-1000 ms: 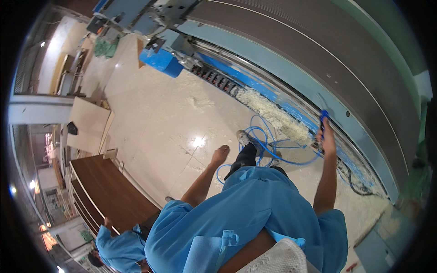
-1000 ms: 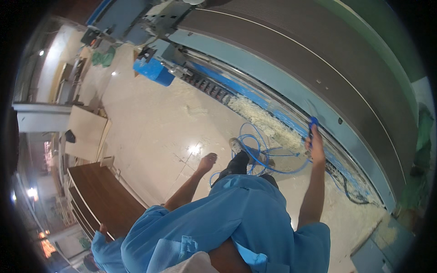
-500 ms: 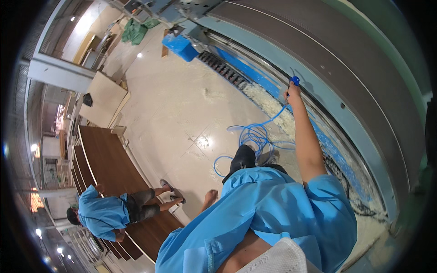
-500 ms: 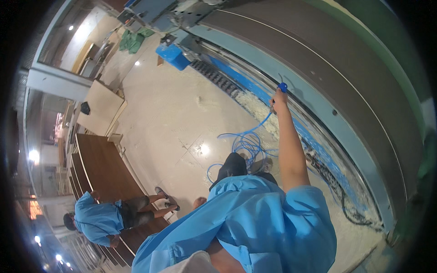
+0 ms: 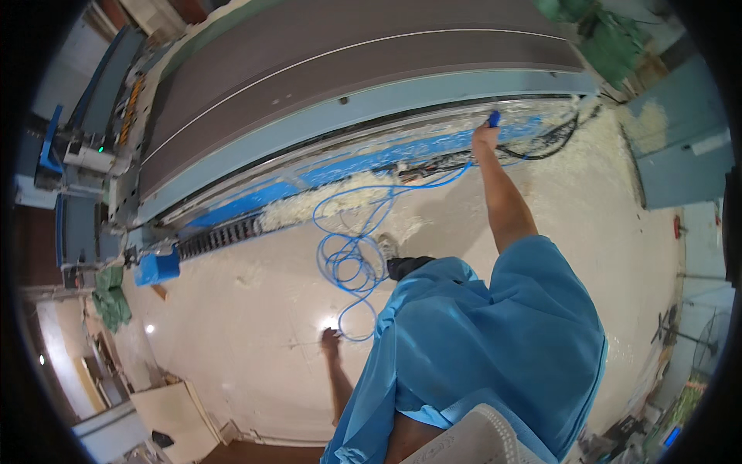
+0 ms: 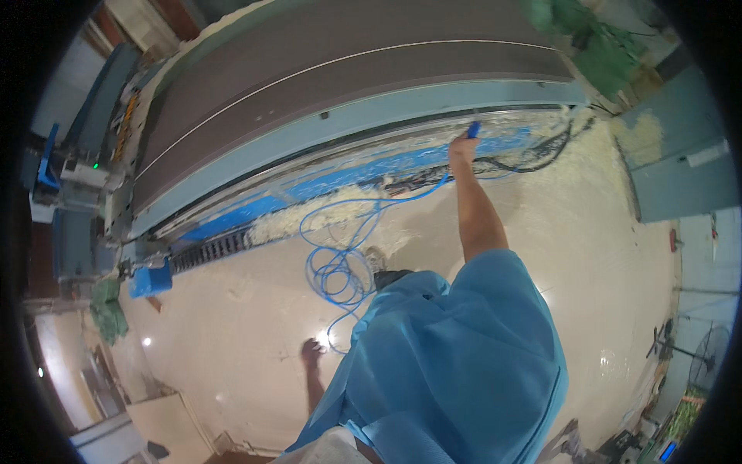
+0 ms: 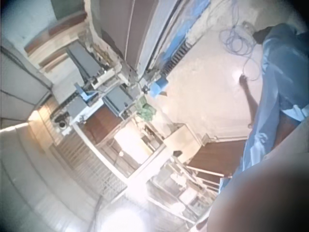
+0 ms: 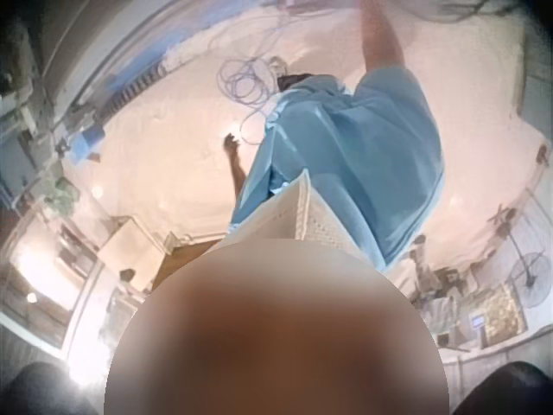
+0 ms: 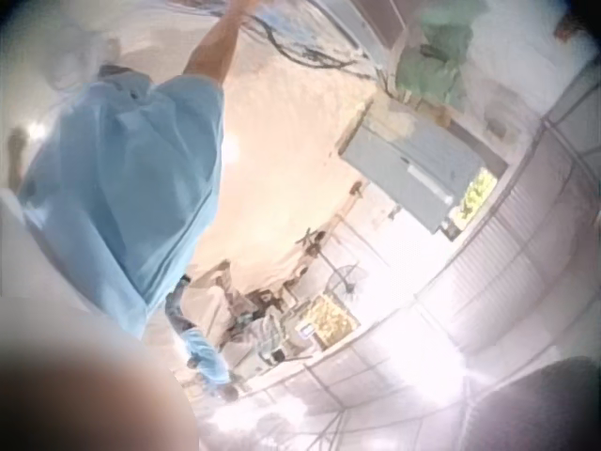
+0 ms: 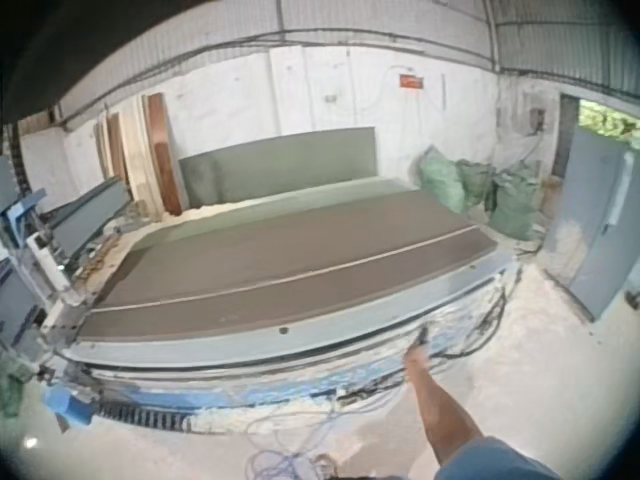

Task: The person uses a blue air blow gun to clean debris from the surface of a large industrial machine. They move the nozzle along the machine's surface to remove dust and particles.

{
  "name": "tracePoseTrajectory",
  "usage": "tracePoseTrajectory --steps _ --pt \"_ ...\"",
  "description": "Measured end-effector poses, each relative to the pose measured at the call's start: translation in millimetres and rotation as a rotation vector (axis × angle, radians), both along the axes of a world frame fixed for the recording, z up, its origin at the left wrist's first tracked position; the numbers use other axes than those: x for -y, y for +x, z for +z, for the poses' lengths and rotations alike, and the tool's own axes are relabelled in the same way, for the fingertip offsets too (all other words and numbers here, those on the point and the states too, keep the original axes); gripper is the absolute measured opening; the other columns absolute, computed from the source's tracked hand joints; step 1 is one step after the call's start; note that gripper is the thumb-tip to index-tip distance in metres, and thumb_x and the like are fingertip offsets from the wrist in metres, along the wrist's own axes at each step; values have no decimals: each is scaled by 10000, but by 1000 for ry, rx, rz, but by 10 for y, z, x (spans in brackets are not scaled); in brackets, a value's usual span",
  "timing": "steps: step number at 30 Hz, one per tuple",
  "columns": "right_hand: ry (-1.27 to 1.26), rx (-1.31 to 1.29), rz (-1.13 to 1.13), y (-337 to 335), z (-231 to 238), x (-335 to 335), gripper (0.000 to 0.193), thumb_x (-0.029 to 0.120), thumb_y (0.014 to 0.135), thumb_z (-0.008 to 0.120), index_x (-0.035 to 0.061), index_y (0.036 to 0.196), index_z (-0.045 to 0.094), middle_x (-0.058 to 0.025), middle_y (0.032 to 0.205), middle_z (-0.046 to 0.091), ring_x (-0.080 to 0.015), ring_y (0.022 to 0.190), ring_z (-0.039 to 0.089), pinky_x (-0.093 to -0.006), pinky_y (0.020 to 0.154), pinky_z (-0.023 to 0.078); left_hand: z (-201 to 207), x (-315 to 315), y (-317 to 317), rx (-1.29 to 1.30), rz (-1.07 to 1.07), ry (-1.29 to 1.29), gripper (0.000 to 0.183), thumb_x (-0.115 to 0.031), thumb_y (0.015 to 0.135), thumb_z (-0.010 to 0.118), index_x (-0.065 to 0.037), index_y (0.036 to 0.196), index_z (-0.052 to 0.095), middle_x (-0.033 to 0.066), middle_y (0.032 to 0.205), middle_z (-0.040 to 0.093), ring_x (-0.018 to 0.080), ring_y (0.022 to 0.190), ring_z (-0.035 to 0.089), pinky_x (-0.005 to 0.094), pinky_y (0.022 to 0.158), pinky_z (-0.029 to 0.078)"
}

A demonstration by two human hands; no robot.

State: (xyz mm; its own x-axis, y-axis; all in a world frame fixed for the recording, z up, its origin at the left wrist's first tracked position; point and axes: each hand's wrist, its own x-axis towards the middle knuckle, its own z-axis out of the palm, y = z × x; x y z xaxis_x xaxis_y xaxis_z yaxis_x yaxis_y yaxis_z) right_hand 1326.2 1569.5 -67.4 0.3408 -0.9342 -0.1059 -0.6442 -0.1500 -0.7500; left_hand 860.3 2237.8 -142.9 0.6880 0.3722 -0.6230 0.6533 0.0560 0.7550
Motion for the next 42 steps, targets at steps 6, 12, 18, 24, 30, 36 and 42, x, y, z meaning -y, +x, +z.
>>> tracePoseTrajectory --steps 6,12,18,24,30,36,42 --pt "240 48 -22 -1041 1247 1291 479 429 976 418 4 1190 363 -309 1046 623 -455 1013 614 -543 859 474 405 -41 765 -78 -45 273 257 -237 919 547 -67 1098 617 85 877 669 158 685 628 261 547 444" --pt "-62 -89 225 -1685 1158 1822 571 476 992 312 -28 1235 430 -323 1123 604 -485 1046 579 -545 882 446 23 862 547 -81 -304 118 302 -179 919 504 -91 1199 573 112 1003 664 208 736 665 261 547 453" --pt "142 446 -27 -1957 715 2368 567 560 989 323 27 1117 468 -135 670 607 -236 498 613 -367 474 490 -505 2194 -242 324 -1272 660 241 -60 874 524 -29 1086 634 158 956 652 279 927 658 365 746 560" --pt "473 174 27 -3023 -241 3306 572 594 978 315 54 1075 478 -95 599 518 -203 444 546 -339 393 443 -424 3542 -199 -107 -1328 479 268 -157 907 511 -46 1125 620 122 979 653 245 948 637 354 751 525" --pt "1037 74 -864 -5415 -943 3779 583 658 921 365 88 863 468 -97 627 455 -229 464 471 -438 418 430 -61 4980 800 31 -1410 346 313 -255 939 498 -64 1163 605 86 1002 654 211 969 616 343 755 489" --pt "1118 228 -1074 -6815 -979 3808 512 531 953 341 120 654 404 -56 477 422 -221 385 472 -394 420 456 318 6195 2329 -255 -1161 99 252 -235 937 575 -60 1114 614 31 889 636 112 735 604 236 616 455" --pt "1349 519 -1076 -6782 -929 3877 561 565 980 346 73 766 508 -51 511 491 -184 441 528 -363 461 495 322 7332 3071 -111 -1230 90 230 -199 907 584 -28 1058 611 16 806 620 95 680 580 219 583 426"
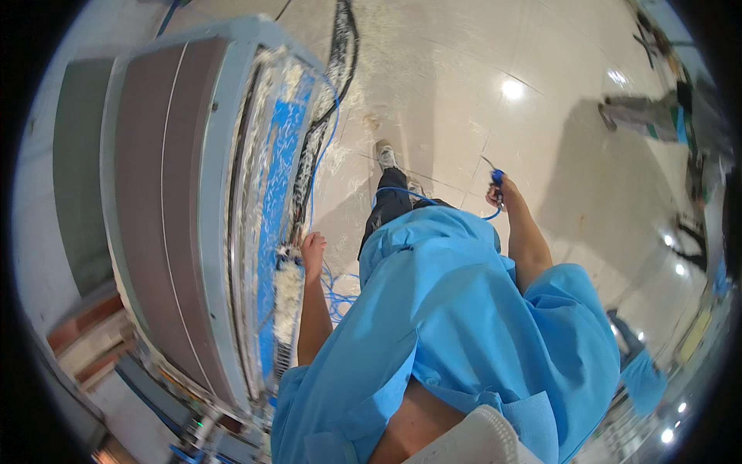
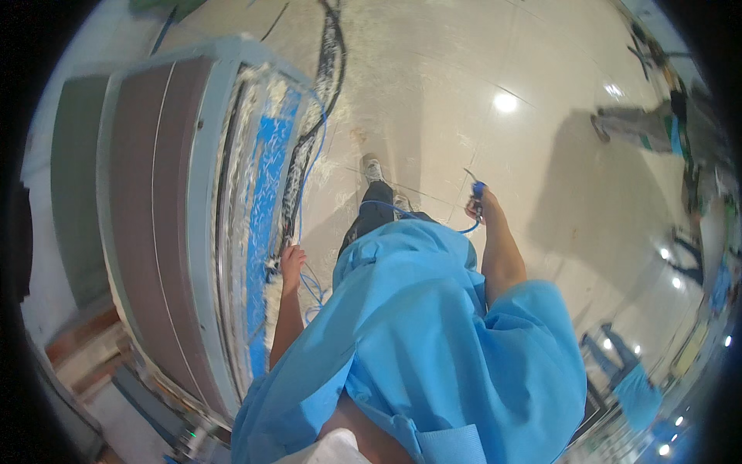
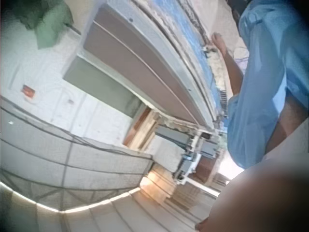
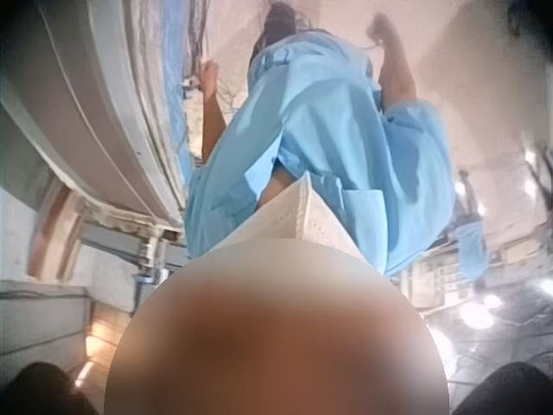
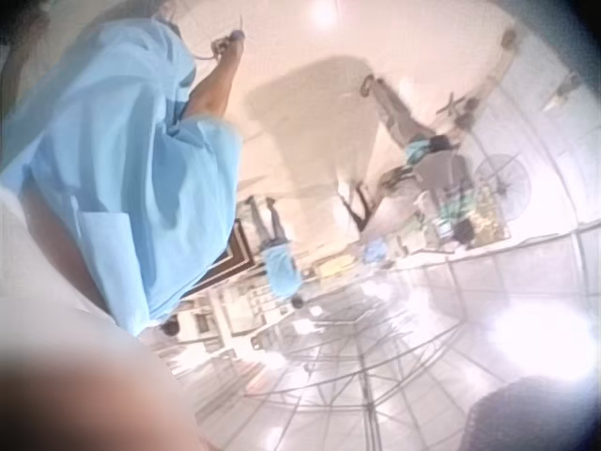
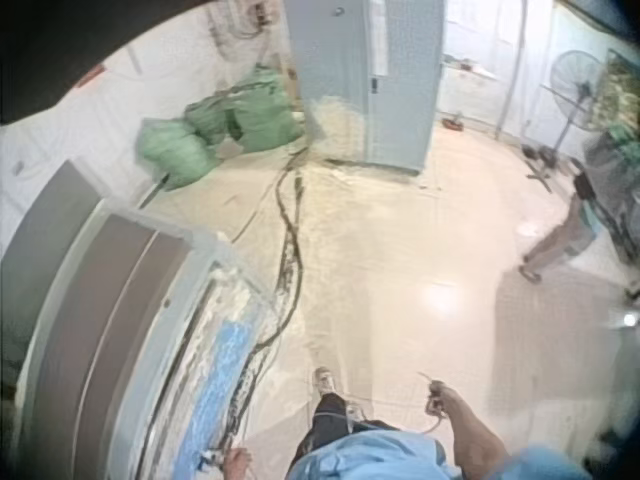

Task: The person uses a blue air blow gun to clean debris from the surface of a large industrial machine. They move the nozzle along the machine's surface to remove dust and particles.

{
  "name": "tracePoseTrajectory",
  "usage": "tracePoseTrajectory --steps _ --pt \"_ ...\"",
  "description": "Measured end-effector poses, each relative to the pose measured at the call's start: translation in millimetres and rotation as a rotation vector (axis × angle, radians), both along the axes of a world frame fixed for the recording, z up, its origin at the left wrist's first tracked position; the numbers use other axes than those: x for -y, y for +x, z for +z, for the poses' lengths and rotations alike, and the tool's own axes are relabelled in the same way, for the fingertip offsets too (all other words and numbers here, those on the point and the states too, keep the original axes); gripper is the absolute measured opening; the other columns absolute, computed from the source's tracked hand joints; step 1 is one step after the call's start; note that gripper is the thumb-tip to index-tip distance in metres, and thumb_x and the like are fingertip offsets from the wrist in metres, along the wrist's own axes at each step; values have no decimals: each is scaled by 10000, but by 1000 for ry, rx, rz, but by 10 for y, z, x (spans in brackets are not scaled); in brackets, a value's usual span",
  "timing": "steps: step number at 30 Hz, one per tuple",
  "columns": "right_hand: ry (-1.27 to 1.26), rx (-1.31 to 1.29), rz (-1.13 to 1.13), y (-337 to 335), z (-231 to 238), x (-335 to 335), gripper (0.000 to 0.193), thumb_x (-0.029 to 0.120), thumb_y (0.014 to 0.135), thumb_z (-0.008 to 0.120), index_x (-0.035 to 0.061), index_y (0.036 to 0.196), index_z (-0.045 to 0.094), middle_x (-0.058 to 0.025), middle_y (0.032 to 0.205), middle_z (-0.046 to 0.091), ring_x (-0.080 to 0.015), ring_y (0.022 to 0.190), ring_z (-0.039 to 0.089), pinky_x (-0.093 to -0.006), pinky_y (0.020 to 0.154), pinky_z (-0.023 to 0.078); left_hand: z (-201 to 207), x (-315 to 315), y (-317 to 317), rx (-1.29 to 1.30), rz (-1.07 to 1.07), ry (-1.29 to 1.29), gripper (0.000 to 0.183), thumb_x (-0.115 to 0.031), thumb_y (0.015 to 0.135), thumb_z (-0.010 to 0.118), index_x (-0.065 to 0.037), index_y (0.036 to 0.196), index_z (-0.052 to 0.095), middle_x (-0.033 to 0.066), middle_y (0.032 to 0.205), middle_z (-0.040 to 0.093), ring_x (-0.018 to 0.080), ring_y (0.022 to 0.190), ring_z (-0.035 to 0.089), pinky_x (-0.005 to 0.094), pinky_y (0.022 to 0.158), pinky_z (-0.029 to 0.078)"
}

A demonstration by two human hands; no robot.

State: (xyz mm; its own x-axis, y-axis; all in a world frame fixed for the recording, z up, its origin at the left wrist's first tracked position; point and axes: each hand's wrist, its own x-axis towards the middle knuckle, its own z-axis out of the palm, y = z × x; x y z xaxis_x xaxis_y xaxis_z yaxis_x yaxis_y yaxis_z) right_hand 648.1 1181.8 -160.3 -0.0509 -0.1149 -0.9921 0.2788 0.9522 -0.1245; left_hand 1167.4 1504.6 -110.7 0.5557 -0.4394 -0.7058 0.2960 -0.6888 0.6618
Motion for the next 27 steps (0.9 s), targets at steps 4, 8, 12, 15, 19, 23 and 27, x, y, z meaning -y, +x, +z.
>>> tracePoseTrajectory --steps 4,8,12,15,19,23,27 --pt "-21 201 8 6 84 225 579 592 965 402 38 911 562 -85 578 547 -198 512 581 -365 555 539 -58 904 -59 -130 -122 145 248 -203 905 584 -24 1076 605 39 812 627 102 638 572 222 522 405" --pt "-382 -308 -29 -510 234 652 656 641 920 449 10 777 559 -131 526 543 -264 415 583 -386 407 506 -84 1742 -166 -227 -433 292 247 -177 907 584 -43 1113 607 57 861 654 117 653 603 225 521 412" --pt "-316 -654 -159 -1593 499 1025 637 643 930 396 23 882 533 -121 632 567 -225 473 581 -386 407 493 40 2526 5 -186 -637 108 294 -239 912 621 -71 1151 594 69 942 657 149 772 638 270 683 491" --pt "-144 -756 -220 -2474 494 1104 592 600 922 454 19 826 514 -122 653 555 -233 449 554 -383 381 463 211 3105 34 -61 -653 -121 223 -178 918 577 -61 1103 623 37 907 649 120 766 617 237 648 466" --pt "-8 -616 -184 -3517 -77 1016 627 615 933 410 16 777 509 -132 544 521 -245 390 513 -398 347 422 539 3287 -603 138 -467 -17 243 -188 931 552 -58 1127 612 21 939 647 115 804 615 238 711 481" --pt "34 -226 -180 -3966 -588 733 636 621 954 374 40 727 498 -83 479 455 -217 362 464 -365 351 402 825 3082 -1802 -102 -433 169 310 -200 921 554 -51 1191 590 49 999 658 138 865 615 275 767 481" --pt "57 -116 -241 -3871 -802 1094 622 620 961 361 51 755 503 -33 502 454 -175 384 455 -333 413 435 1013 3110 -2988 -187 -1075 269 358 -242 959 567 -17 1238 573 97 1089 659 167 988 609 294 886 470"
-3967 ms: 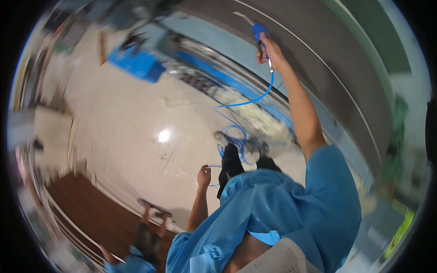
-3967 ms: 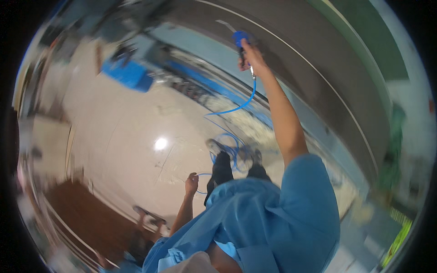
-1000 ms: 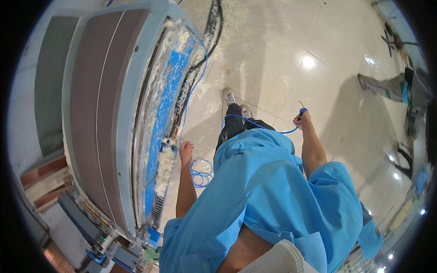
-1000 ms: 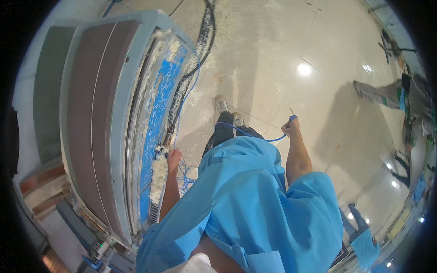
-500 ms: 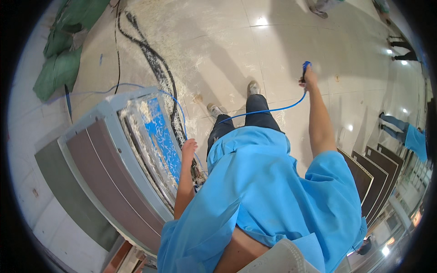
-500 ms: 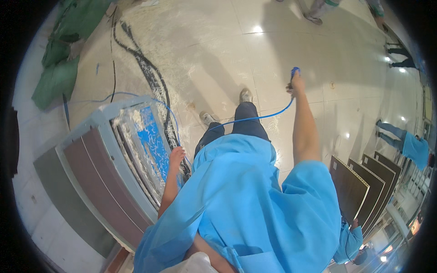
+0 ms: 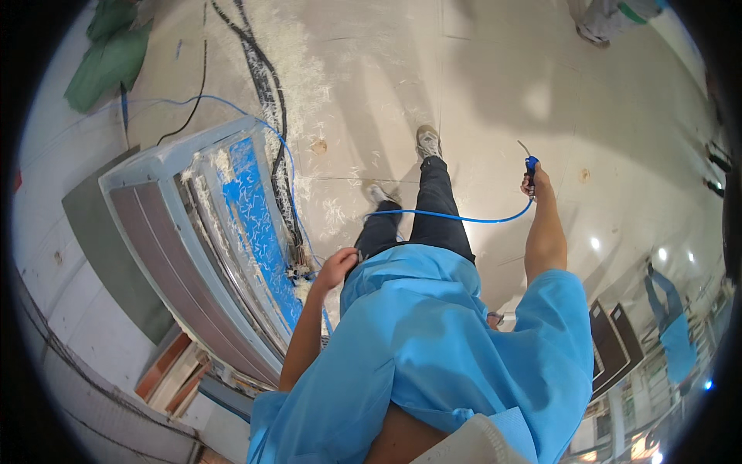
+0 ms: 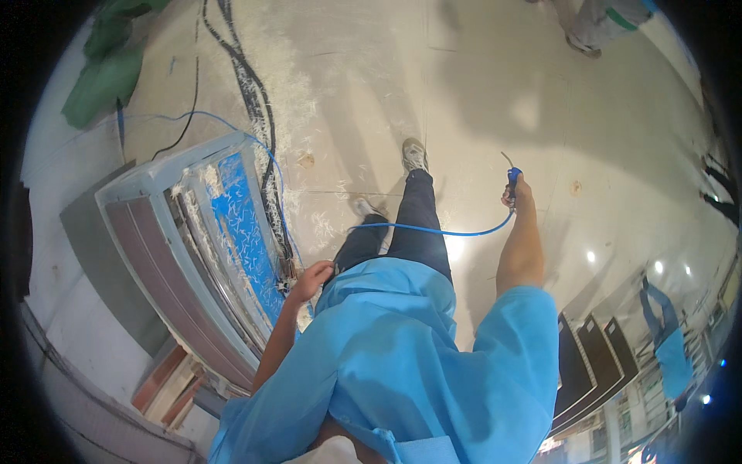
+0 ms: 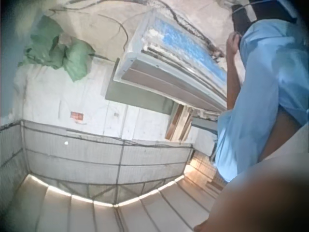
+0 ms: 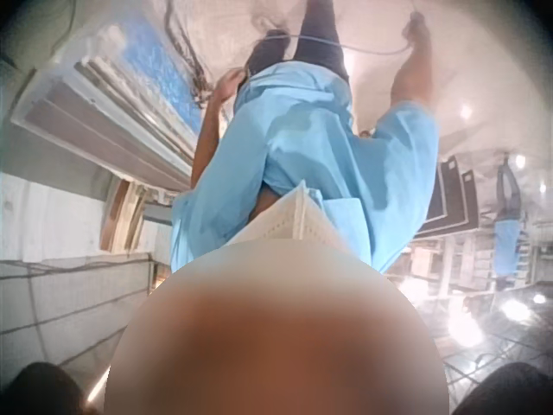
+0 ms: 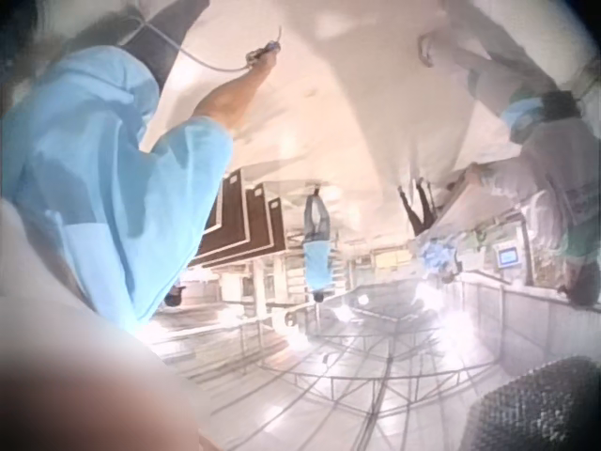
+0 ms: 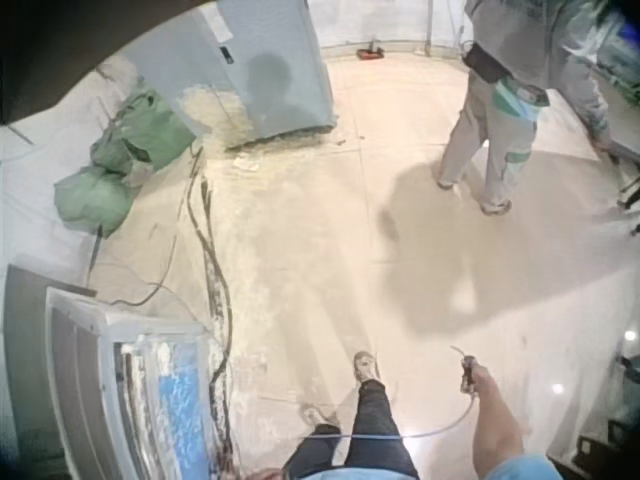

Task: The person uses a blue air blow gun to clean debris from the surface of a large industrial machine. They move the nozzle along the machine's surface to remove dust and particles.

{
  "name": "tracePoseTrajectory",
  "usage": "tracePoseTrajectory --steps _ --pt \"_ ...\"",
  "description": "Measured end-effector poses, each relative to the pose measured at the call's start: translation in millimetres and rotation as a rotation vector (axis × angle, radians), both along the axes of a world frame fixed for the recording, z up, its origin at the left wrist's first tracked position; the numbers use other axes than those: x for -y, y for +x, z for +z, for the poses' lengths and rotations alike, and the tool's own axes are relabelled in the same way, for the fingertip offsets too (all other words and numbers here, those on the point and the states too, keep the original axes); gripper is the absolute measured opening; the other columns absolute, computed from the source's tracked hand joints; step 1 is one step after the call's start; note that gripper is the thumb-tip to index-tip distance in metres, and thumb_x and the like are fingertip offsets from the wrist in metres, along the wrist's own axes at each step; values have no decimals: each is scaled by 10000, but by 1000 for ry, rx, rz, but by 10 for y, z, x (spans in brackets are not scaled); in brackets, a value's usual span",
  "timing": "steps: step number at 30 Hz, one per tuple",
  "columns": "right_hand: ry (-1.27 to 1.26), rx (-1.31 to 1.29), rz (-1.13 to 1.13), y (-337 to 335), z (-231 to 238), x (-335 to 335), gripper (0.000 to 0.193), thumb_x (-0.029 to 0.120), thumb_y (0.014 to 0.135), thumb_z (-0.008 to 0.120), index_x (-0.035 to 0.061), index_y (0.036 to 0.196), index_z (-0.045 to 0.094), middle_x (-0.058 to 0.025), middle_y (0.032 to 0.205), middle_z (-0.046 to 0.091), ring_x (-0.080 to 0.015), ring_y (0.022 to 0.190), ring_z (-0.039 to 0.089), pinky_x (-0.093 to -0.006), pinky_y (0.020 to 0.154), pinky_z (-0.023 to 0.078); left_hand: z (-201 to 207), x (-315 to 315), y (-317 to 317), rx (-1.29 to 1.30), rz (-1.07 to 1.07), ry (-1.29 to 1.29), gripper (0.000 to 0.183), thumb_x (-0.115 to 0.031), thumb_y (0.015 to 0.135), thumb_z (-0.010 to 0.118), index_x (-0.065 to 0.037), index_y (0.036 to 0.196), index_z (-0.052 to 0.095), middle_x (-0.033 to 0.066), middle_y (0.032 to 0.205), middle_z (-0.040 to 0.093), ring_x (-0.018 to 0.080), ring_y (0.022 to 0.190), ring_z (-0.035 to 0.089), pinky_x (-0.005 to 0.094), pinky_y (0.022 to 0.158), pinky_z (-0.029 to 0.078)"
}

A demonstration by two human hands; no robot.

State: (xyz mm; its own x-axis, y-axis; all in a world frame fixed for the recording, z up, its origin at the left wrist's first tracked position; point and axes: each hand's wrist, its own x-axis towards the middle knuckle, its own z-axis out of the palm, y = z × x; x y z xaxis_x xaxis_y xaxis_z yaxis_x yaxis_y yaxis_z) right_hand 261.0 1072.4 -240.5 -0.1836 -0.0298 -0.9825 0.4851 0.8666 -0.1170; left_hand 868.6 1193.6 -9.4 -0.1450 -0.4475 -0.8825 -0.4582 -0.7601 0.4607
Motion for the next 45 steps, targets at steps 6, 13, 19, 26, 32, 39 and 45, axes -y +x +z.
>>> tracePoseTrajectory --steps 6,13,19,26,32,39,45 --pt "-135 131 -15 409 -112 1106 596 632 961 349 81 784 490 3 530 471 -147 448 489 -324 495 492 193 363 -646 98 340 -152 328 -231 963 573 -30 1221 588 83 1069 653 145 987 594 286 897 457" --pt "-235 201 95 655 -112 2157 561 579 993 283 95 789 477 -31 529 454 -184 452 478 -352 481 470 393 245 -693 336 671 -355 358 -247 970 547 -31 1255 562 73 1062 649 157 963 605 287 878 455" --pt "-281 146 380 219 72 2206 400 415 970 437 100 725 456 -38 488 446 -177 398 474 -337 410 455 -99 -1046 -1747 353 1199 -425 346 -294 975 540 -42 1207 590 64 1044 656 141 925 615 274 793 466" --pt "-18 259 464 144 48 2258 415 392 945 417 118 634 415 -88 459 449 -233 365 446 -372 364 376 -598 -3213 -4943 315 1466 314 216 -269 906 573 -101 1023 641 64 882 652 156 743 613 308 624 471" --pt "-431 396 1042 685 29 2248 559 595 987 267 108 812 479 -49 552 496 -220 432 490 -387 441 459 -221 -3109 -6941 323 1449 433 241 -259 889 586 -33 959 631 88 824 630 203 768 622 344 661 492" --pt "-1121 -227 2749 921 294 1615 593 568 984 277 82 1176 555 -208 878 638 -364 813 639 -474 693 496 55 -1704 -6955 237 1729 14 368 -264 977 512 -6 1231 580 122 1109 650 211 997 623 324 877 493" --pt "-998 122 3577 528 1375 436 481 528 901 506 128 1134 638 -195 1095 662 -388 1016 639 -517 882 485 623 -1252 -6896 219 1844 -239 388 -266 973 509 3 1247 566 159 1186 636 237 1080 617 344 951 460"
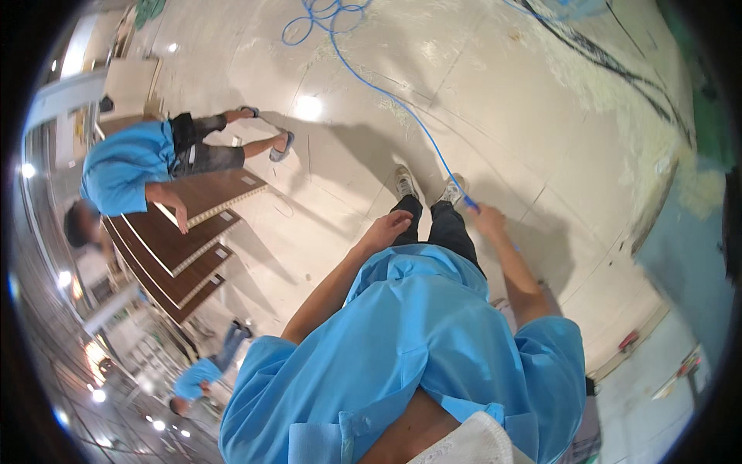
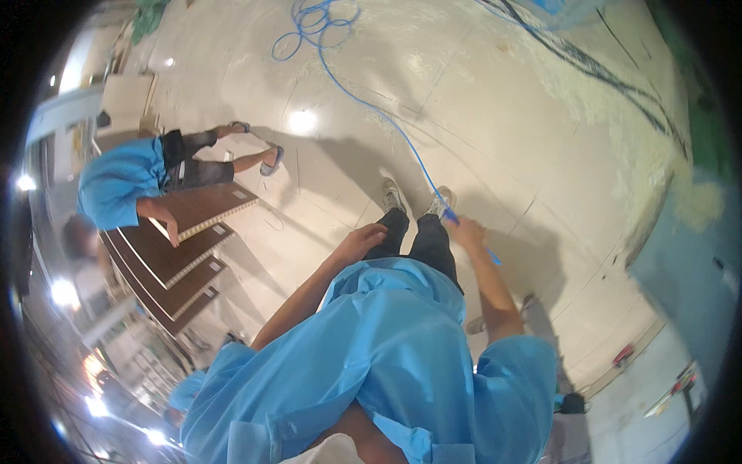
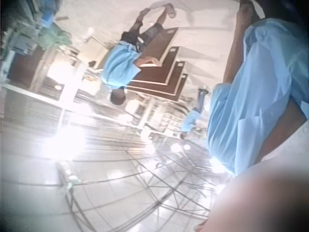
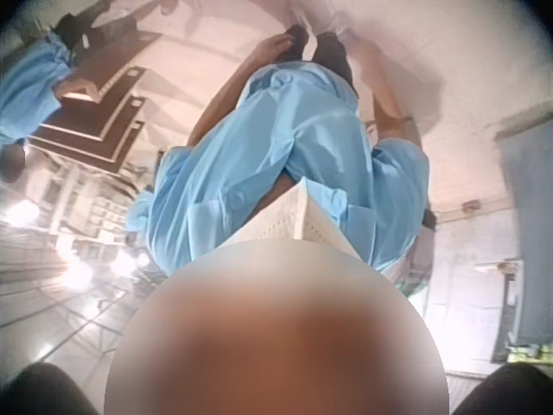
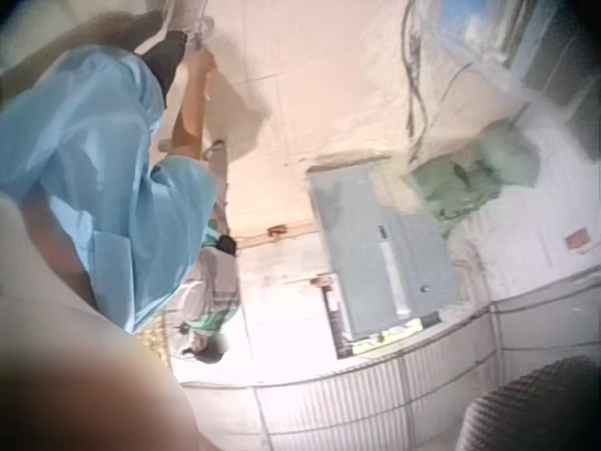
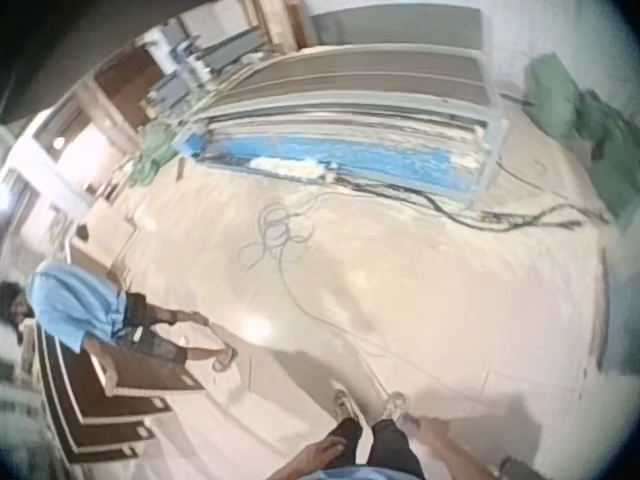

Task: The person uses a blue air blow gun to clean debris from the surface of a large industrial machine. They move the nozzle along the machine's surface to remove dust and particles.

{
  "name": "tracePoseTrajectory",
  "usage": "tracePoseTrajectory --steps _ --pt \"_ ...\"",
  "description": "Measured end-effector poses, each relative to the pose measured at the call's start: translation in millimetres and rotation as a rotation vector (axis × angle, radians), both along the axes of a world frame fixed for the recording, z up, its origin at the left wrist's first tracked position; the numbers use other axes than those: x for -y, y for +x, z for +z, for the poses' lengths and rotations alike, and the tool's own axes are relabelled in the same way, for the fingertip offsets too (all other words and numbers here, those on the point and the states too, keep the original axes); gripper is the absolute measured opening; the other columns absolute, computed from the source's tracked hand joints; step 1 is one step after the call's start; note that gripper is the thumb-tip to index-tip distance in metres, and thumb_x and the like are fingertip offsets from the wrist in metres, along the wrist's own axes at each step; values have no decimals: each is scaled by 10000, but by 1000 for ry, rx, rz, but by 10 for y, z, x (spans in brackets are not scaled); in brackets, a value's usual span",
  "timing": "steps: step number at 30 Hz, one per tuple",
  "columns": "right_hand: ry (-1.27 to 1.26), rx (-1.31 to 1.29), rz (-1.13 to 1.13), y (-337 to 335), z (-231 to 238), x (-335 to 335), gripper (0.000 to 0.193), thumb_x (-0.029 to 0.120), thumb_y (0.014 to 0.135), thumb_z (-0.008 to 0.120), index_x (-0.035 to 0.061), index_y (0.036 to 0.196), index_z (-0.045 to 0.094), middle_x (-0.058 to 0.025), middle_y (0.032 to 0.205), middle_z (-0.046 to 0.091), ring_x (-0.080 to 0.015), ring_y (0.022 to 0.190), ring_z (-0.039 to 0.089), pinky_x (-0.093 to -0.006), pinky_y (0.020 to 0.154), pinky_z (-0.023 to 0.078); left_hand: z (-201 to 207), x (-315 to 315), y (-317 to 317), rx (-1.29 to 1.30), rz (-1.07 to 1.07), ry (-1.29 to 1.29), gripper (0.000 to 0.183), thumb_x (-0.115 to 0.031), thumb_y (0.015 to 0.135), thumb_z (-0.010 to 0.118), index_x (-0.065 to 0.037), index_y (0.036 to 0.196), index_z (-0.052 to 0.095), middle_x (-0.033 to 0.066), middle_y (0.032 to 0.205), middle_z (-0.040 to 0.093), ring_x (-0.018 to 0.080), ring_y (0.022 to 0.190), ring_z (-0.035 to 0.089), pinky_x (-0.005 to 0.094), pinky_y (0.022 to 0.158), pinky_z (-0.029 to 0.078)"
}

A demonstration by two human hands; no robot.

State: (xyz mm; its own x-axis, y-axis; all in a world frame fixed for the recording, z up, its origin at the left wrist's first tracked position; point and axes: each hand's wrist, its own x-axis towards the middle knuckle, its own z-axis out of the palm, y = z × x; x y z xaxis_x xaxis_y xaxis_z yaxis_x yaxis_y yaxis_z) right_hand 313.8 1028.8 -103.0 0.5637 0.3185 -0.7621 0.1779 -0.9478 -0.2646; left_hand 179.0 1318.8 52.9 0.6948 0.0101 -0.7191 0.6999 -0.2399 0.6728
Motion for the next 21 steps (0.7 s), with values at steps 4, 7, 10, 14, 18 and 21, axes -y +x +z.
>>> tracePoseTrajectory --steps 4,7,10,14,18,21 --pt "23 -39 386 -92 306 -978 447 478 850 634 127 1125 652 -145 1096 672 -349 1052 626 -505 899 460 -41 -408 -480 -82 290 200 357 -302 943 537 -44 1178 616 172 1065 681 314 1017 647 382 892 493" --pt "14 -26 429 -138 157 -1626 455 463 823 678 99 1096 659 -161 1076 671 -338 1051 624 -517 885 456 -196 -740 -1112 -173 397 346 370 -329 931 540 -44 1149 630 196 1048 684 332 1011 653 393 866 503" --pt "20 53 433 -72 64 -2026 464 450 789 724 74 1055 669 -177 1059 669 -324 1031 633 -468 891 464 -297 -901 -1697 -305 391 376 375 -349 922 536 -50 1124 640 202 1041 686 337 1009 654 405 854 506" --pt "-78 72 550 242 44 -2532 494 448 795 723 99 1133 629 -130 1099 654 -291 1044 626 -435 910 447 -497 -1137 -1950 -479 451 306 374 -361 915 529 -62 1104 651 204 1021 689 343 1009 654 422 855 504" --pt "-55 172 587 622 0 -3149 475 452 807 708 117 1135 630 -117 1090 658 -279 1030 633 -443 914 440 -552 -1391 -1771 -349 558 344 372 -336 916 529 -53 1122 653 186 1005 695 316 943 667 399 823 508" --pt "-14 143 651 916 8 -3694 457 451 812 698 119 1122 643 -119 1079 666 -290 1029 636 -439 909 444 -522 -1672 -1421 -304 655 269 384 -337 918 534 -48 1144 646 172 995 696 281 926 669 372 814 509"
